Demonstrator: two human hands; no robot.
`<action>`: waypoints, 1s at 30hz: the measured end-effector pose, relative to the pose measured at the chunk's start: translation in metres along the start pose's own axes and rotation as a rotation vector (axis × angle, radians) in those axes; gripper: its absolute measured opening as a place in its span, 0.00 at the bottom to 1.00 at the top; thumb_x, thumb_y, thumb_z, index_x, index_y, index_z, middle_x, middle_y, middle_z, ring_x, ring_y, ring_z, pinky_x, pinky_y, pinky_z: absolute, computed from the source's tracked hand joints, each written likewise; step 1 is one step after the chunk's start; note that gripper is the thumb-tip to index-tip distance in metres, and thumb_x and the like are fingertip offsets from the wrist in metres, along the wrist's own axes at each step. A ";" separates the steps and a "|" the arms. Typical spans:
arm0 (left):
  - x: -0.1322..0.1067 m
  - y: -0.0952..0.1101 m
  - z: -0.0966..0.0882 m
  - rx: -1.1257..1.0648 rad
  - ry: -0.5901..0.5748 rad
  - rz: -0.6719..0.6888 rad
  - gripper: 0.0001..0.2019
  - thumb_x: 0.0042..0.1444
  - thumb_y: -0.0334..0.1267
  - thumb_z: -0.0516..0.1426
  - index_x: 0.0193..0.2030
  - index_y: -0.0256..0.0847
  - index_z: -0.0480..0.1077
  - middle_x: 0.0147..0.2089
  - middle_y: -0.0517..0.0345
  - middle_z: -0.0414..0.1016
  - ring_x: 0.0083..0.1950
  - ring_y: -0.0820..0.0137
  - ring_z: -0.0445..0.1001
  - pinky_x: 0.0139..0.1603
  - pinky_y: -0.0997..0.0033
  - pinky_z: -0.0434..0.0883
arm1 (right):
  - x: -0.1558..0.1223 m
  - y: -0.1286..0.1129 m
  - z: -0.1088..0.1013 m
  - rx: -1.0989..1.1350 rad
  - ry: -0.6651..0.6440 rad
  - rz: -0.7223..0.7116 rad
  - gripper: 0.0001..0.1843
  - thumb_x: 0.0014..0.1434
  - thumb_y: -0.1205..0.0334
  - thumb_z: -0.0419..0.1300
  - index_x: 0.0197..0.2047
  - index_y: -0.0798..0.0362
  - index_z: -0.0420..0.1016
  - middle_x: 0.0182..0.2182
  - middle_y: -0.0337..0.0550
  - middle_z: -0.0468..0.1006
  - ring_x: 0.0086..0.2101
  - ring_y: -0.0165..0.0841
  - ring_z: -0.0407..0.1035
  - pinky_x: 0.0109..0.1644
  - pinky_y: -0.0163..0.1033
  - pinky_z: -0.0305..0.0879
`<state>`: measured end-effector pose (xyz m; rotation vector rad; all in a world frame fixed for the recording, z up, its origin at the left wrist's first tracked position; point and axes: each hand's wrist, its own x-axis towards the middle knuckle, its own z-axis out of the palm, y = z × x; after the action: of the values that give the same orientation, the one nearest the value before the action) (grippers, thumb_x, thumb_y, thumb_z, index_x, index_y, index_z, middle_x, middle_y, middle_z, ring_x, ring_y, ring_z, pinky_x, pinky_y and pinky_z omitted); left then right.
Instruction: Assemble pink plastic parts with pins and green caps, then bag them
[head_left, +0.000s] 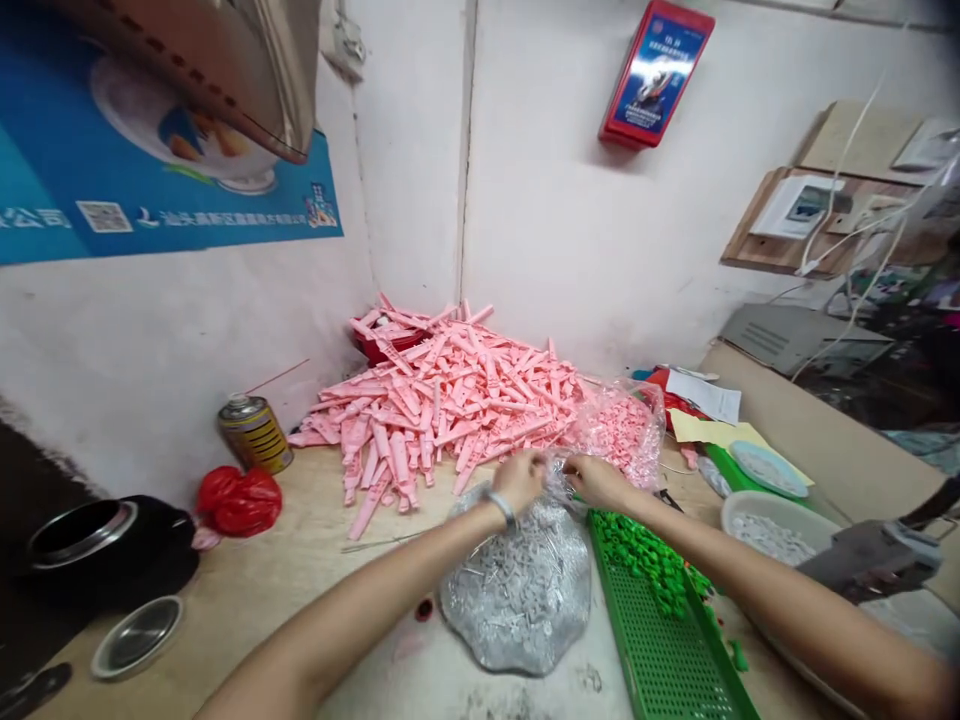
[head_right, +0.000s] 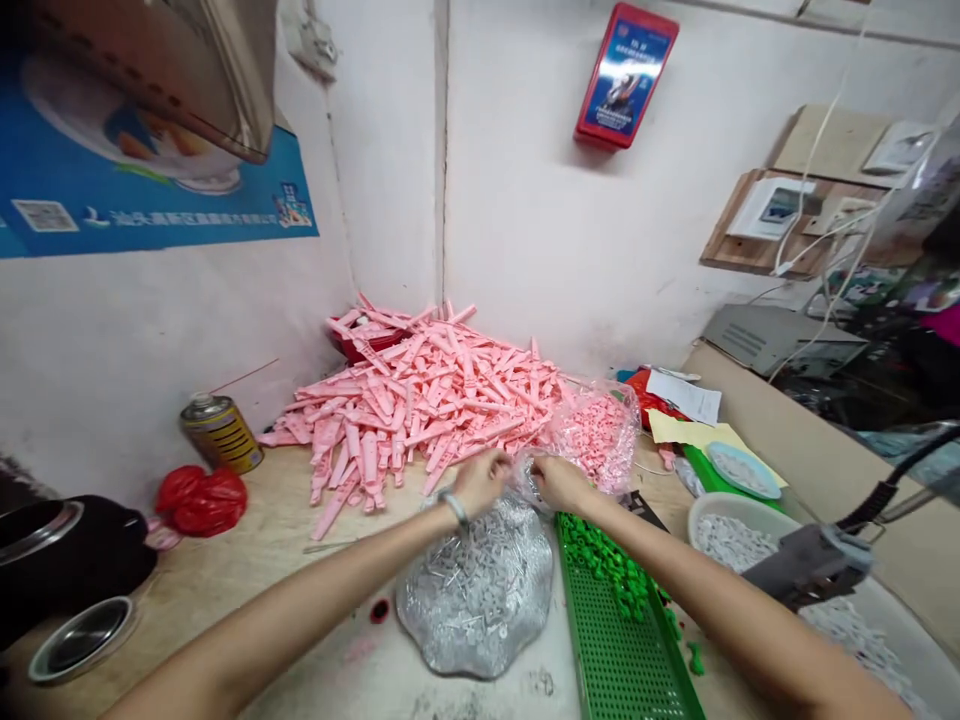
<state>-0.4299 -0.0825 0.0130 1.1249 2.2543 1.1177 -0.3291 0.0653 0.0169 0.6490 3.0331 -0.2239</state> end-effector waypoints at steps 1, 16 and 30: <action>0.027 -0.010 -0.014 0.049 0.057 -0.002 0.15 0.64 0.41 0.55 0.53 0.36 0.70 0.54 0.47 0.72 0.53 0.62 0.72 0.56 0.53 0.70 | 0.010 0.008 0.008 -0.001 -0.021 0.018 0.14 0.60 0.68 0.52 0.44 0.56 0.78 0.43 0.51 0.80 0.45 0.39 0.73 0.47 0.37 0.63; 0.202 -0.048 -0.114 0.620 0.422 -0.204 0.34 0.55 0.41 0.56 0.68 0.34 0.54 0.70 0.34 0.53 0.70 0.36 0.45 0.64 0.33 0.46 | 0.053 0.047 0.064 -0.009 -0.012 0.094 0.14 0.57 0.70 0.53 0.41 0.55 0.79 0.41 0.55 0.81 0.43 0.42 0.75 0.42 0.39 0.62; 0.165 -0.029 -0.107 0.622 0.250 -0.211 0.28 0.59 0.59 0.50 0.43 0.34 0.75 0.43 0.43 0.79 0.46 0.56 0.76 0.46 0.62 0.70 | 0.049 0.057 0.068 0.335 0.191 0.029 0.09 0.52 0.70 0.55 0.30 0.55 0.78 0.33 0.48 0.80 0.36 0.38 0.73 0.38 0.37 0.60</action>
<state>-0.6112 -0.0133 0.0575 0.9516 2.9511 0.4972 -0.3507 0.1268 -0.0612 0.7728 3.1933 -0.7209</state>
